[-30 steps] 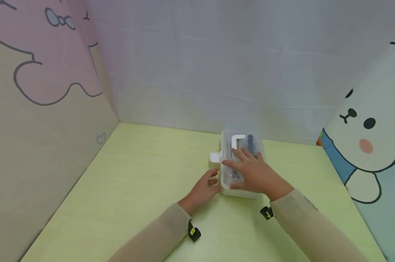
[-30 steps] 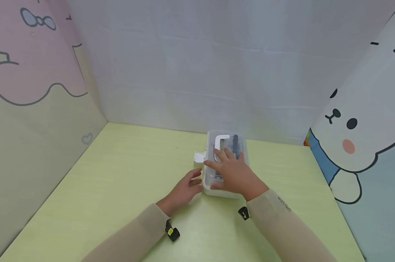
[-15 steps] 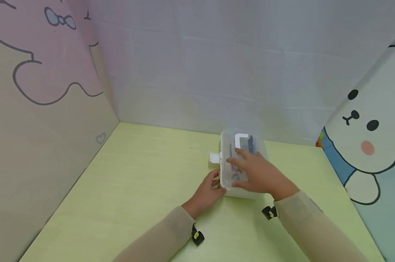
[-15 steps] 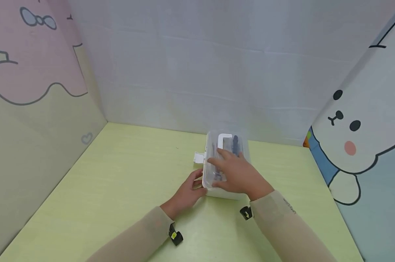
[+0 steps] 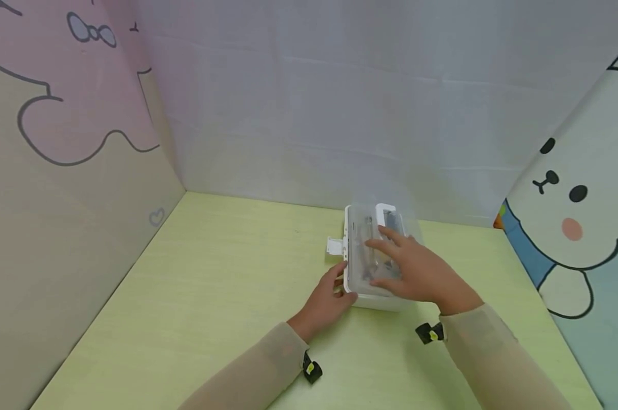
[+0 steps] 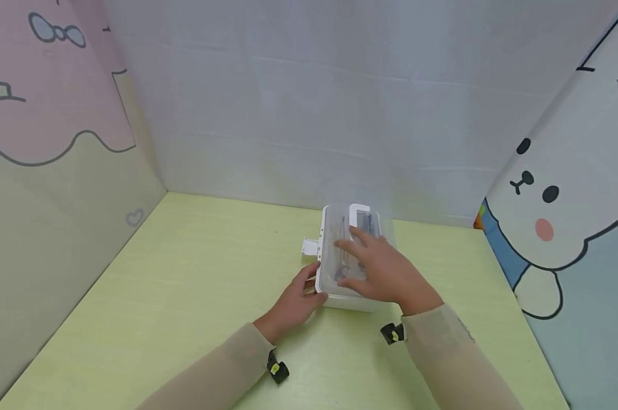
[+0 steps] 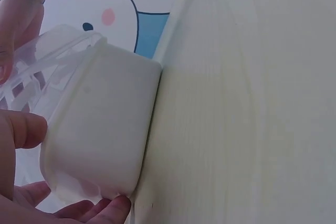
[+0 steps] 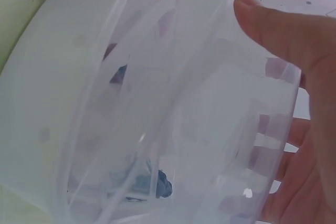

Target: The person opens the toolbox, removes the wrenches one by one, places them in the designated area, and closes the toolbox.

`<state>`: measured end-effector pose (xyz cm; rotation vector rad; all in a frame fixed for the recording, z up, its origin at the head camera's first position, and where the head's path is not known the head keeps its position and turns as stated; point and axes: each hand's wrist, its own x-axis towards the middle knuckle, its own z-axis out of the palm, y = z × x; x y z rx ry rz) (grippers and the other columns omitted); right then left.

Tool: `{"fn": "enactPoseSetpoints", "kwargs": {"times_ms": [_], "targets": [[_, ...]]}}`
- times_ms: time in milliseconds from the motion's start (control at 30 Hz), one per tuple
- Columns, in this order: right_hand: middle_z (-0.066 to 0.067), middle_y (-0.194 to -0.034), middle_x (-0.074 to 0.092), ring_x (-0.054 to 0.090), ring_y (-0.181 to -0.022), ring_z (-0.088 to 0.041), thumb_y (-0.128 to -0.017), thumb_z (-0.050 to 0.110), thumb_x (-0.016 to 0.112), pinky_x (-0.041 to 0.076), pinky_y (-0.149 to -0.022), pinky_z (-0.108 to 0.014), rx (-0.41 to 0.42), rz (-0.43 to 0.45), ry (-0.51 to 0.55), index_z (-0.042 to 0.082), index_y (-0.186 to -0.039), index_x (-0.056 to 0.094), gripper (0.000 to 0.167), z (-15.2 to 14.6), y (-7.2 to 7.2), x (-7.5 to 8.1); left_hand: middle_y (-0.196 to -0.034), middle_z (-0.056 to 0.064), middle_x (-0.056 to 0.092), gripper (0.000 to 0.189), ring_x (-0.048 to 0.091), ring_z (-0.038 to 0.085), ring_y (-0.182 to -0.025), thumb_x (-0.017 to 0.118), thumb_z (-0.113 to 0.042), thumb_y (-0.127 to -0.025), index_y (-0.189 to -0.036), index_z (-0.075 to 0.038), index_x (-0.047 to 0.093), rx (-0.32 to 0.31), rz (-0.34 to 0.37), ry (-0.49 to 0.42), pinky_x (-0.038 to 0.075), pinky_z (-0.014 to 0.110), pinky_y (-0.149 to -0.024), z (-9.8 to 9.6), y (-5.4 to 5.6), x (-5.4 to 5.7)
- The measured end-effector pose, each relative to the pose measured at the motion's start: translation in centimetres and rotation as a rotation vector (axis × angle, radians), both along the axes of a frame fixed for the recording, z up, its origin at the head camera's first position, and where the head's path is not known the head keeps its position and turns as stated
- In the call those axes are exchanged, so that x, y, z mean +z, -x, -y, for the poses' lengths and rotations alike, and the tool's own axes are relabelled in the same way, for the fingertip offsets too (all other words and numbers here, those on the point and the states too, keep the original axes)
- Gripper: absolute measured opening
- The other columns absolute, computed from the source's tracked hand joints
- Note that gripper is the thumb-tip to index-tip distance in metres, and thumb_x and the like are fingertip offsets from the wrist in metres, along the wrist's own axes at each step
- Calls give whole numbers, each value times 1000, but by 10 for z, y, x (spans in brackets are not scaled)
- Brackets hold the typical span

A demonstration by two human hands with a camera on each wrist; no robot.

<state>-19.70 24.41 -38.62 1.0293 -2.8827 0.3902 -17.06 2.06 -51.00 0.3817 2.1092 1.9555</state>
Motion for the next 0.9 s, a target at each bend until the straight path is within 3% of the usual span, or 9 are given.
{"fn": "enactPoseSetpoints", "kwargs": {"times_ms": [133,400,900], "targets": [[-19,-161,34,56,-127,-46,-88,51,80,56,-89,-57,-22,-1,18,22,-150,52,74,-3,-4,4,-156,15,40,74,47,31,-139,65,-15,-101,-163,-8,26,3,-9,9,47,40,-108,2,-1,-1],[-17,-163,33,53,-131,-44,-90,50,78,53,-94,-60,-51,10,59,21,-151,50,73,-9,-12,9,-157,16,40,73,46,31,-140,63,-14,-103,-164,-8,23,-8,-44,38,46,39,-108,5,-7,1],[-12,-164,32,52,-132,-40,-90,38,81,52,-94,-62,-55,-49,209,21,-153,47,74,-32,-20,13,-158,14,41,73,49,27,-138,59,-8,-102,-164,-6,20,33,-64,96,48,36,-106,-3,-15,21]]}}
